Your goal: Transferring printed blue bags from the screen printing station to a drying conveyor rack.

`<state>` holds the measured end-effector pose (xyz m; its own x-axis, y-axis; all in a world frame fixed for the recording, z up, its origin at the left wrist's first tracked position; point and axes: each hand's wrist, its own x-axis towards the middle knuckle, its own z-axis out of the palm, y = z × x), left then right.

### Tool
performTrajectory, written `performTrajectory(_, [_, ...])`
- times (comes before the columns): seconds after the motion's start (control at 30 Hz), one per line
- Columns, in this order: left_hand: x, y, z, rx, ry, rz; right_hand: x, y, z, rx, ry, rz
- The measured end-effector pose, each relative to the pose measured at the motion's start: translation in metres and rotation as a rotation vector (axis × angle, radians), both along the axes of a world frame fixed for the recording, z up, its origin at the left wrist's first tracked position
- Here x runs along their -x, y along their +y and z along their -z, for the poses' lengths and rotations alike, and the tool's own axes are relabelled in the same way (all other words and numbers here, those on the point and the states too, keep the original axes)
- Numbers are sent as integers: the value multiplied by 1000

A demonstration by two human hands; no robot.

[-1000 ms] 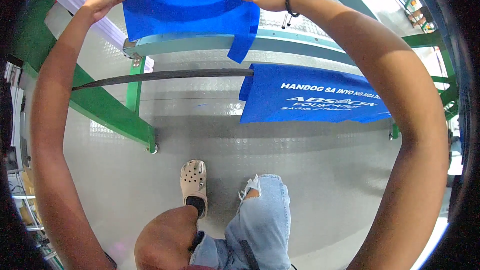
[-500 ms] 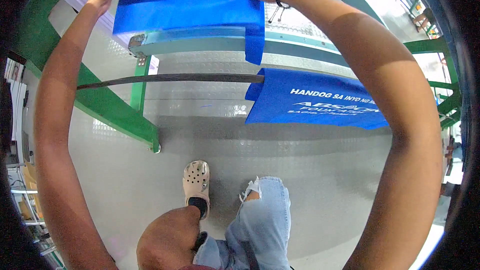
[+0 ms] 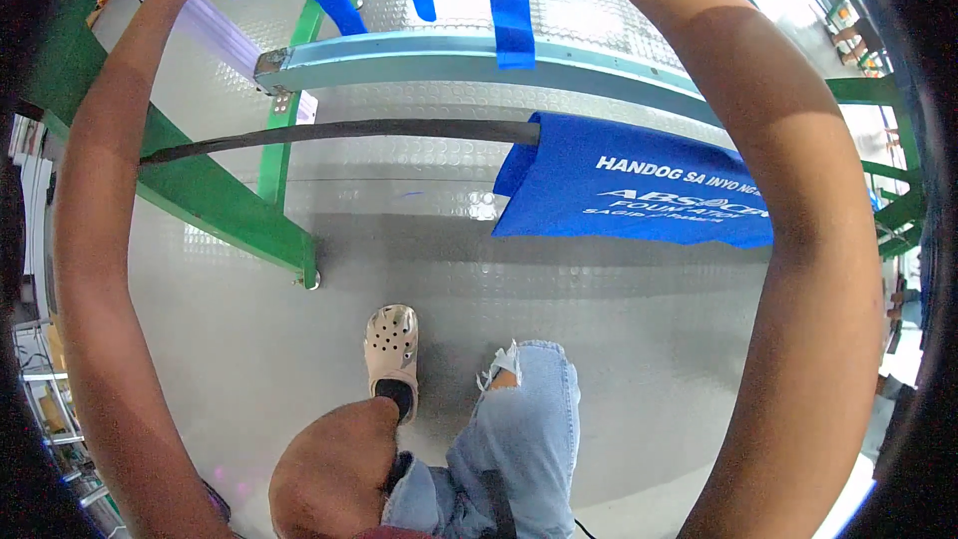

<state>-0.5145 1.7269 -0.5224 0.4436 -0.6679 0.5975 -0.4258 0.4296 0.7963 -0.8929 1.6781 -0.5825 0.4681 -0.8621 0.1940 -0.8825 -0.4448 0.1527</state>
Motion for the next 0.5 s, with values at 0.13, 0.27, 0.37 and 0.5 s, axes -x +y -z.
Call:
performTrajectory(0.13, [7,7,-7,110,-32,-35,17,-4,-3,-42,-519,-415])
performTrajectory(0.27, [26,-3,3,133,-132,-55,-2,-51,12,84,67,309])
performTrajectory(0.37, [-52,-54,-6,185,-306,-265,-43,-51,12,243,-77,290])
performTrajectory(0.5, [-29,-37,6,101,-228,-259,-3,-34,-8,-177,-525,-279])
